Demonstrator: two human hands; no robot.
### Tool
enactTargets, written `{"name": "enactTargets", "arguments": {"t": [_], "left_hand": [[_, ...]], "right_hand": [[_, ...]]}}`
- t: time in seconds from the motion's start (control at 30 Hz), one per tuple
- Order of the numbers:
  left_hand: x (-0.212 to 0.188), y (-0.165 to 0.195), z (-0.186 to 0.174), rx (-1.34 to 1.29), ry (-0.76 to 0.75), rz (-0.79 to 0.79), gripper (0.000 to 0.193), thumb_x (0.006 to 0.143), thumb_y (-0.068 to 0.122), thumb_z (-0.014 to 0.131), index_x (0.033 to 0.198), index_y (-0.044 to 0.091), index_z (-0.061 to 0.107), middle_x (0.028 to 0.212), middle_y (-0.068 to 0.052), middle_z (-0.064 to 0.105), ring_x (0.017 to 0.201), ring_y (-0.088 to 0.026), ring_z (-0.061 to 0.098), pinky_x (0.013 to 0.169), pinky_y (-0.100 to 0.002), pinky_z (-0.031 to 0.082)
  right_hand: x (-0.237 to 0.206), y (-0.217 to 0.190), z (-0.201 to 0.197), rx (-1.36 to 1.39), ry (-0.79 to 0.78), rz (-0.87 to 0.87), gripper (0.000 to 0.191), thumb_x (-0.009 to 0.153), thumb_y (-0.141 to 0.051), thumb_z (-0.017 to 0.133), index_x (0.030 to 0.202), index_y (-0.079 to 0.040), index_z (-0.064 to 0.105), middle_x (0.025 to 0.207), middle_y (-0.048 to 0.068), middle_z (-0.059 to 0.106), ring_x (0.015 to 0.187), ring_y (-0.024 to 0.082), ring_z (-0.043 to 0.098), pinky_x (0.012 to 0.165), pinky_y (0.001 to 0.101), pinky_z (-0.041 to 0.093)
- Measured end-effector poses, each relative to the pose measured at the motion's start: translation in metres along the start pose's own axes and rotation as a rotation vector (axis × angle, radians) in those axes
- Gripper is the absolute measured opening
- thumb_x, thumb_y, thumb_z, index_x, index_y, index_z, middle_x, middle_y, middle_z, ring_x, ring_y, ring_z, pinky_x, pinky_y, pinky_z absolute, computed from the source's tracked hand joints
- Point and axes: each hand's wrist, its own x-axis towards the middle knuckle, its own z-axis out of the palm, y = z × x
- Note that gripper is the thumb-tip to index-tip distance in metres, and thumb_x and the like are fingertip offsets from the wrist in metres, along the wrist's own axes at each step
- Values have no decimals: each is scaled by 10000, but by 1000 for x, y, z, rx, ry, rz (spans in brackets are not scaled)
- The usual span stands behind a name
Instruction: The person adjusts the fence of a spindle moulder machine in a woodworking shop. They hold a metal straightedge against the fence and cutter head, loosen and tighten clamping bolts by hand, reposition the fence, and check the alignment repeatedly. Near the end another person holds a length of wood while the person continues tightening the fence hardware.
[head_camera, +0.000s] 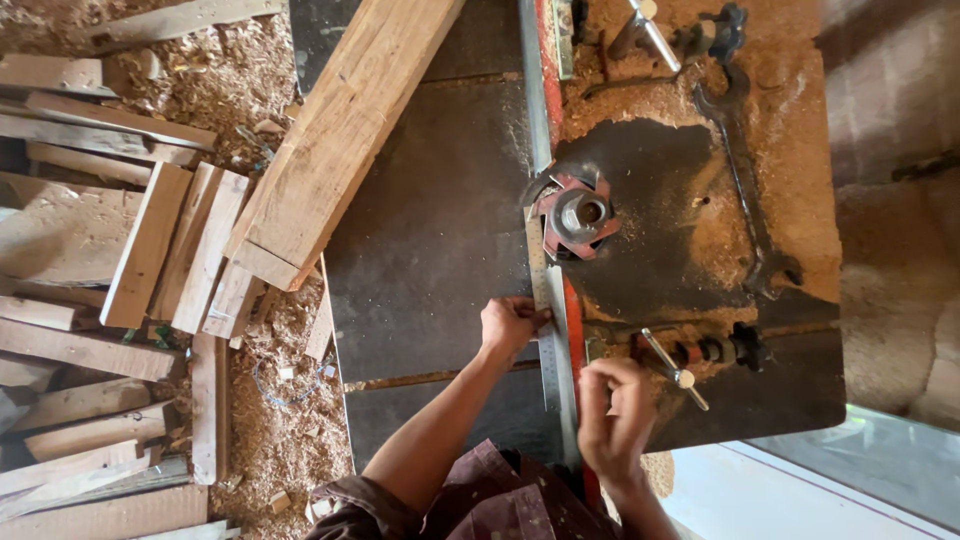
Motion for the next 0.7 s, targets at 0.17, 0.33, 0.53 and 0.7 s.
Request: {"name": "enactTargets", "arguments": {"t": [0.17, 0.33, 0.53, 0.7], "left_hand": [[1, -2, -2, -81, -34, -11, 194, 800, 26, 847, 961, -57, 780, 793, -97, 771, 644, -121, 712, 596, -284, 640], [2, -5, -8, 135, -32, 61, 252, 808, 122, 875, 992, -22, 782, 784, -70, 770, 637, -103, 702, 589, -285, 609], [5, -9, -7, 16, -72, 37, 241, 748, 144, 881, 891, -22, 780, 688, -23, 715, 589, -81, 649, 546, -282, 578], [3, -10, -10, 242, -30, 123, 240, 795, 166, 882, 890, -32, 786, 703, -39, 740, 611, -77, 647, 559, -272, 544]], "right_hand": [[-1, 39, -59, 201, 153, 133, 100, 1067, -46, 493, 1093, -50, 590, 842, 116, 702, 536, 5, 433, 440, 160, 379], [11, 84, -167, -25, 218, 274, 178, 1178, -186, 500, 1118, -24, 540, 901, 110, 626, 753, 183, 574, 767, 324, 484], [50, 170, -225, 606, 436, 628, 397, 1164, -439, 422, 1162, -81, 595, 1034, 83, 620, 989, 220, 612, 908, 397, 516], [78, 200, -173, 490, -94, 625, 598, 1080, -571, 321, 1359, -87, 535, 1270, 161, 650, 1180, 287, 632, 1068, 434, 492]]}}
